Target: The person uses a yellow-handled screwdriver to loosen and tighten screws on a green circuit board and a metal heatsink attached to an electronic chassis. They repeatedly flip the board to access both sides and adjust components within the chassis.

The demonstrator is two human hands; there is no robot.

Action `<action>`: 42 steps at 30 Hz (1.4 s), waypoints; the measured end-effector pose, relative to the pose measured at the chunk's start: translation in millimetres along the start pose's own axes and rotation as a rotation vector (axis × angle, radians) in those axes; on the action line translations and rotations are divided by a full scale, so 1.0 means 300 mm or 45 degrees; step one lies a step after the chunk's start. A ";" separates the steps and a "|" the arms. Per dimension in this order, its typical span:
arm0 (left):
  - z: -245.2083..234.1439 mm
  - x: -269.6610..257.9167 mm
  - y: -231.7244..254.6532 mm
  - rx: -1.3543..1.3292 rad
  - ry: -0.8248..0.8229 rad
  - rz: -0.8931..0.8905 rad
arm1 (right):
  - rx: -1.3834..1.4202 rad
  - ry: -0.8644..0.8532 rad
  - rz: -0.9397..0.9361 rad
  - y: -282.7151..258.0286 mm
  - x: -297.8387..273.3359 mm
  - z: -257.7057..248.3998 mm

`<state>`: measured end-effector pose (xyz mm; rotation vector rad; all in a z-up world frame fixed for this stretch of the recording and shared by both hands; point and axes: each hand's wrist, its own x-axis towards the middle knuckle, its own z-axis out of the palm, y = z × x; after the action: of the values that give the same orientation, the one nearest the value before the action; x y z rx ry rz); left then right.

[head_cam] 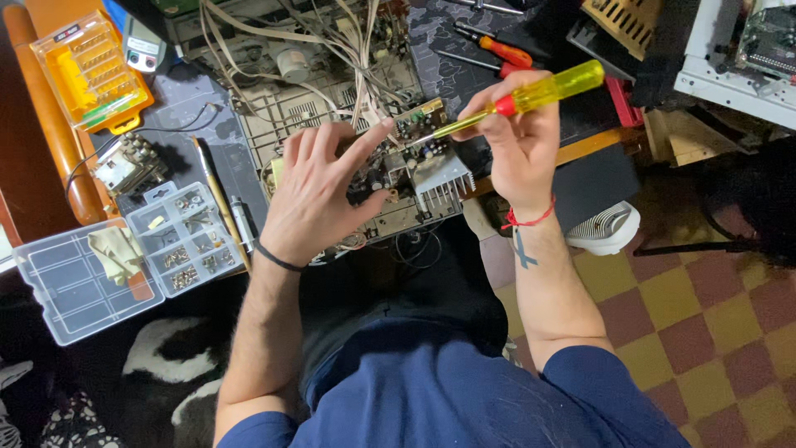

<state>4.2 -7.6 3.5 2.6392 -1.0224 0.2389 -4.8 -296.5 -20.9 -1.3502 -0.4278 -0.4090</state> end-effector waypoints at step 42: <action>-0.016 0.050 0.023 -0.148 0.122 0.012 | -0.382 0.101 0.173 0.008 -0.016 0.064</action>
<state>10.4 -20.2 13.4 2.4940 -0.9875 0.2955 -8.9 -277.0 -22.2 -1.6377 -0.2117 -0.4235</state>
